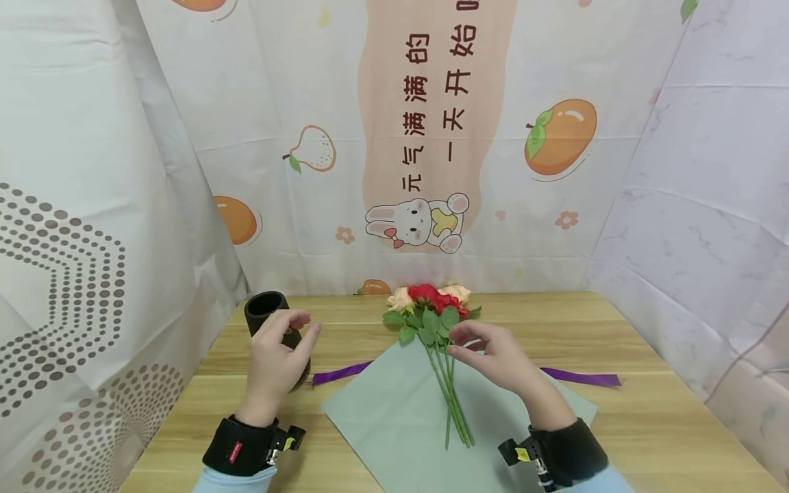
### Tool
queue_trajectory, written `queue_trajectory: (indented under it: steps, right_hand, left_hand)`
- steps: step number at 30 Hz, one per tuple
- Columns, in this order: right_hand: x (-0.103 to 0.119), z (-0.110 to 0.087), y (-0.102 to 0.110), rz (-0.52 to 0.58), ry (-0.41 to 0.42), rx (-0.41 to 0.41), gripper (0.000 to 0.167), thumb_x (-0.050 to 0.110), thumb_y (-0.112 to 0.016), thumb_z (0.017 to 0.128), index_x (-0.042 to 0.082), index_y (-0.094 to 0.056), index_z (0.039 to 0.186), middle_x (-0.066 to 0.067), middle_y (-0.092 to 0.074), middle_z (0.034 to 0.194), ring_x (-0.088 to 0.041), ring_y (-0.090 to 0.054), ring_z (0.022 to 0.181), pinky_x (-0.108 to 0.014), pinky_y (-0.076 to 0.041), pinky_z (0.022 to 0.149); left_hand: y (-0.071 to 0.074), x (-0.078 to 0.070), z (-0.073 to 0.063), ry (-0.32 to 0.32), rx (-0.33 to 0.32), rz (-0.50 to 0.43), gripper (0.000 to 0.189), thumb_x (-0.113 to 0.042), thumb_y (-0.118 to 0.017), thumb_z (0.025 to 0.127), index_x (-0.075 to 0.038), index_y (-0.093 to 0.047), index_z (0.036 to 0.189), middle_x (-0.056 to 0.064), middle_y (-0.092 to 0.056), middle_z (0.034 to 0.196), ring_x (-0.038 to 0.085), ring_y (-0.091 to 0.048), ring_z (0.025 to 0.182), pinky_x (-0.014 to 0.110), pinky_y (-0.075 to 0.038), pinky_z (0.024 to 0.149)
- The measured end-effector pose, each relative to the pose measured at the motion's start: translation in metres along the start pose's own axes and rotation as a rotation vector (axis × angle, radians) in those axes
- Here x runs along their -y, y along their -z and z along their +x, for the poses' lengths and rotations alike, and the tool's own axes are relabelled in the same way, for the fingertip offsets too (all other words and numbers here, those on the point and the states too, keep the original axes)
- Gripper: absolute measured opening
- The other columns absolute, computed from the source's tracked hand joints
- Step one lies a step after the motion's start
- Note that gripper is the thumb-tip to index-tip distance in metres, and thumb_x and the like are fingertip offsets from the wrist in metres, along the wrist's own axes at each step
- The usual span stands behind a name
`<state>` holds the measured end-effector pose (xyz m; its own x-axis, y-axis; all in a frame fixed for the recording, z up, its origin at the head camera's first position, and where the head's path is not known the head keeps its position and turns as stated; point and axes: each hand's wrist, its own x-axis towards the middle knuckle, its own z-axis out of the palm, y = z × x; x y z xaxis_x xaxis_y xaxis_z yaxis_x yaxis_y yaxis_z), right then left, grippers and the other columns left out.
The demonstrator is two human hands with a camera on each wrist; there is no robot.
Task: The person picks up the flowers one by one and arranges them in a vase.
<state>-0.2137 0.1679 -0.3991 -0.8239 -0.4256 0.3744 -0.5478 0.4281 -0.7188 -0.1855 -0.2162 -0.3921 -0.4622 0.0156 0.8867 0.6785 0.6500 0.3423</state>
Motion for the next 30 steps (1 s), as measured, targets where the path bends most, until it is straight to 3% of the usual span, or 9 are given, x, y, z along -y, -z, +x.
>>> queue_trajectory:
  steps: [7, 10, 15, 19, 22, 30]
  right_hand:
    - [0.006, 0.006, -0.011, 0.057, -0.069, 0.019, 0.022, 0.027, -0.076, 0.094, 0.019, -0.071, 0.114, 0.008, -0.07, 0.103, -0.016, -0.065, 0.1, -0.038, -0.058, 0.086]
    - [0.008, 0.009, -0.016, 0.066, -0.104, 0.026, 0.022, 0.031, -0.076, 0.094, 0.02, -0.071, 0.113, 0.007, -0.07, 0.103, -0.017, -0.065, 0.1, -0.039, -0.057, 0.085]
    - [0.01, 0.014, -0.025, 0.081, -0.133, 0.041, 0.022, 0.035, -0.075, 0.094, 0.022, -0.071, 0.112, 0.007, -0.07, 0.102, -0.018, -0.064, 0.099, -0.042, -0.054, 0.084]
    - [0.01, 0.018, -0.034, 0.112, -0.144, 0.07, 0.024, 0.037, -0.075, 0.094, 0.022, -0.071, 0.114, 0.006, -0.07, 0.102, -0.019, -0.063, 0.099, -0.042, -0.054, 0.085]
    - [0.01, 0.021, -0.041, 0.142, -0.155, 0.087, 0.026, 0.037, -0.074, 0.094, 0.021, -0.071, 0.115, 0.005, -0.07, 0.103, -0.02, -0.063, 0.1, -0.04, -0.055, 0.084]
    - [0.008, 0.029, -0.059, 0.26, -0.175, 0.133, 0.026, 0.032, -0.075, 0.095, 0.016, -0.07, 0.116, 0.0, -0.071, 0.105, -0.024, -0.064, 0.098, -0.042, -0.059, 0.08]
  left_hand:
    - [0.011, 0.012, 0.004, -0.045, -0.106, 0.025, 0.022, -0.003, -0.081, 0.08, -0.001, -0.072, 0.1, 0.013, -0.07, 0.097, 0.033, -0.061, 0.093, 0.036, -0.043, 0.086]
    - [0.017, 0.018, 0.004, -0.02, -0.142, 0.048, 0.029, -0.006, -0.082, 0.079, 0.002, -0.069, 0.104, 0.017, -0.067, 0.104, 0.037, -0.058, 0.099, 0.038, -0.039, 0.089]
    - [0.025, 0.027, 0.001, 0.092, -0.179, 0.074, 0.056, -0.012, -0.087, 0.074, 0.006, -0.06, 0.12, 0.024, -0.056, 0.117, 0.038, -0.049, 0.11, 0.043, -0.034, 0.091]
    - [0.029, 0.034, -0.001, 0.172, -0.163, 0.1, 0.075, -0.019, -0.091, 0.071, 0.006, -0.051, 0.13, 0.026, -0.048, 0.126, 0.038, -0.041, 0.118, 0.051, -0.028, 0.095]
    - [0.029, 0.039, -0.004, 0.249, -0.129, 0.118, 0.086, -0.023, -0.093, 0.07, 0.005, -0.045, 0.136, 0.026, -0.042, 0.132, 0.038, -0.037, 0.121, 0.053, -0.026, 0.096]
    - [0.031, 0.049, -0.012, 0.548, 0.015, 0.077, 0.103, -0.028, -0.091, 0.075, 0.0, -0.027, 0.151, 0.026, -0.032, 0.144, 0.039, -0.032, 0.128, 0.059, -0.03, 0.1]
